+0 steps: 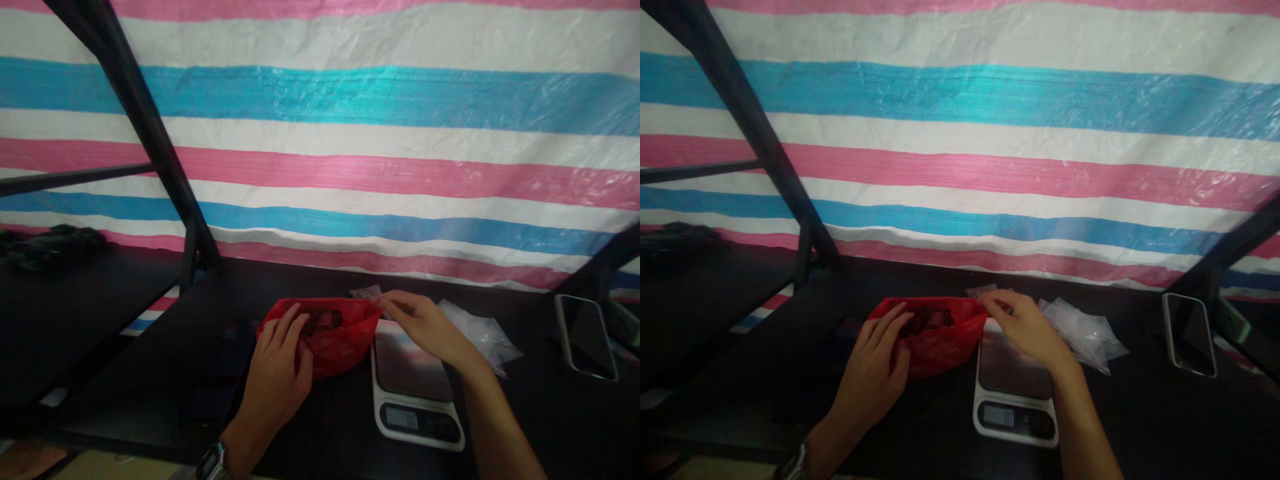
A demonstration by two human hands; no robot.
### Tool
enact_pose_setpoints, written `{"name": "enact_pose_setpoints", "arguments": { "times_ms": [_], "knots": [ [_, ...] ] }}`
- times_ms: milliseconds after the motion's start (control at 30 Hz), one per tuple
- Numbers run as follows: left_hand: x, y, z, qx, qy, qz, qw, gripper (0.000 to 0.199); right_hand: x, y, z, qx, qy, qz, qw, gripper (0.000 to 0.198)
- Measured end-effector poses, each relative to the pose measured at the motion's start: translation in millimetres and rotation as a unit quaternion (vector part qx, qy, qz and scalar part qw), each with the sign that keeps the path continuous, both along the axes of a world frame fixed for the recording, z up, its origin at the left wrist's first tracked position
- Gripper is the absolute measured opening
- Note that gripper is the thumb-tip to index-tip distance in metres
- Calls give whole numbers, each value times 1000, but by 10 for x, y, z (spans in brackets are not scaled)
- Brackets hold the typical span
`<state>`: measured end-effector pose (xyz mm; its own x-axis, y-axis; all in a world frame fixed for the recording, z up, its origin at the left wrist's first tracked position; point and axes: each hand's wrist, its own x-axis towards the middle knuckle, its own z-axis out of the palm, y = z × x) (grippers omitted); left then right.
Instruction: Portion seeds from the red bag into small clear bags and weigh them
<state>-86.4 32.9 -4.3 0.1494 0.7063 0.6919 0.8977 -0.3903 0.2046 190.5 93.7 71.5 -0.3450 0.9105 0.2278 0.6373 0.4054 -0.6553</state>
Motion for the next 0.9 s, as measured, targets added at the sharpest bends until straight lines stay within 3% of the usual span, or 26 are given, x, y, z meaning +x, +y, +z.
{"name": "enact_pose_setpoints", "arguments": {
  "times_ms": [67,133,200,300,433,600,700,767,833,900],
  "knots": [
    [27,-25,39,12,-11,-18,1000,38,415,29,-44,29,11,-137,990,38],
    [61,-55,72,29,-17,-30,999,36,833,37,-148,13,-84,-277,957,33],
    [99,-82,99,51,-22,-47,997,35,1159,28,-273,-39,-146,-319,935,29],
    [168,-107,129,85,-37,-75,993,35,1354,10,-405,-64,-148,-302,940,26],
    [290,-103,154,121,-48,-112,985,35,1210,31,-429,-53,-153,-296,942,29],
    [475,-90,175,163,-62,-146,974,35,1089,39,-348,-64,-158,-305,937,21],
    [582,-113,177,168,-78,-152,971,34,1005,-52,-189,-38,-137,-308,941,22],
    [645,-141,171,158,-89,-149,972,32,821,-174,-26,-3,-70,-271,960,18],
    [699,-172,159,132,-96,-147,976,35,526,-337,145,6,17,-163,987,15],
    [742,-199,139,93,-97,-151,979,55,174,-515,278,-22,47,-51,997,12]
  ]
}}
